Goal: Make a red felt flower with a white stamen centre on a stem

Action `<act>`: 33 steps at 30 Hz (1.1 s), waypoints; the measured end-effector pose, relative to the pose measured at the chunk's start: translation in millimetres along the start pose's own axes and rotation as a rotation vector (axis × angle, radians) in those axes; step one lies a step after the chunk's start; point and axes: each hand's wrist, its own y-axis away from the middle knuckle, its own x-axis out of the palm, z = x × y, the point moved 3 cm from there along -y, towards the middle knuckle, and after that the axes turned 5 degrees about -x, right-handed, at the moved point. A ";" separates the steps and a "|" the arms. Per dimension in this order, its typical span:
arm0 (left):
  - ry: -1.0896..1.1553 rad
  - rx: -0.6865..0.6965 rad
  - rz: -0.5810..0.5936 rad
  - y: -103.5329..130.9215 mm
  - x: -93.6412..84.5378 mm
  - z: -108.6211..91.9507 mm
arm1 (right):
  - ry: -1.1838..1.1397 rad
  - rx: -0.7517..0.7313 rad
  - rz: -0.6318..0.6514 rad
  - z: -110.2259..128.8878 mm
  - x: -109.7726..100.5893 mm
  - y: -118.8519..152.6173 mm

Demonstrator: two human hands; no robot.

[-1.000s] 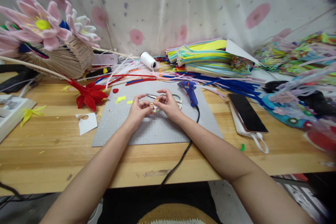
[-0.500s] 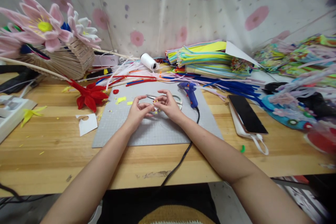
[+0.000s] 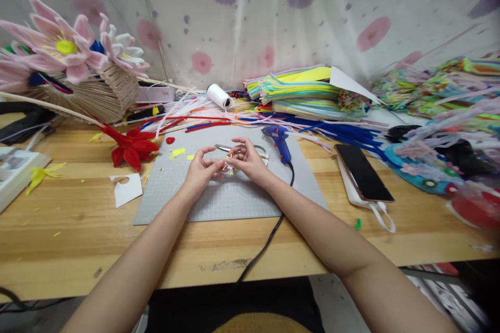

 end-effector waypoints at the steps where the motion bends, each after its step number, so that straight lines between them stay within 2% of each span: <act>1: -0.001 0.001 -0.009 -0.4 0.0 0.0 | 0.006 -0.002 0.006 -0.3 0.2 0.0; 5: 0.023 -0.016 -0.033 -1.7 0.1 -0.1 | 0.046 -0.026 -0.003 -1.1 -0.2 -0.6; 10: 0.055 -0.015 -0.051 -2.7 -1.0 0.1 | 0.081 -0.048 -0.082 -1.2 -2.6 -1.4; 14: 0.106 0.153 -0.234 -5.7 -15.1 -4.5 | 0.146 -0.052 -0.087 -3.1 -1.4 -0.9; 17: 0.121 0.267 -0.396 -8.4 -29.9 -8.1 | 0.252 -0.052 -0.015 -7.6 1.9 -1.7; 21: 0.084 0.367 -0.459 -11.6 -42.0 -8.7 | 0.368 -0.105 0.024 -10.1 2.5 -3.0; 24: -0.044 0.404 -0.447 -12.1 -43.8 -6.0 | 0.373 -0.136 -0.041 -7.4 -2.6 -2.0; 27: -0.313 0.450 -0.379 -8.6 -37.5 -4.4 | 0.419 -0.146 -0.141 -2.6 -12.6 1.0; 30: -0.632 0.517 -0.249 -2.2 -23.9 -3.3 | 0.511 -0.128 -0.231 2.7 -26.0 4.1; 33: -0.878 0.585 -0.057 1.7 -9.1 0.5 | 0.595 -0.126 -0.292 8.6 -38.7 5.3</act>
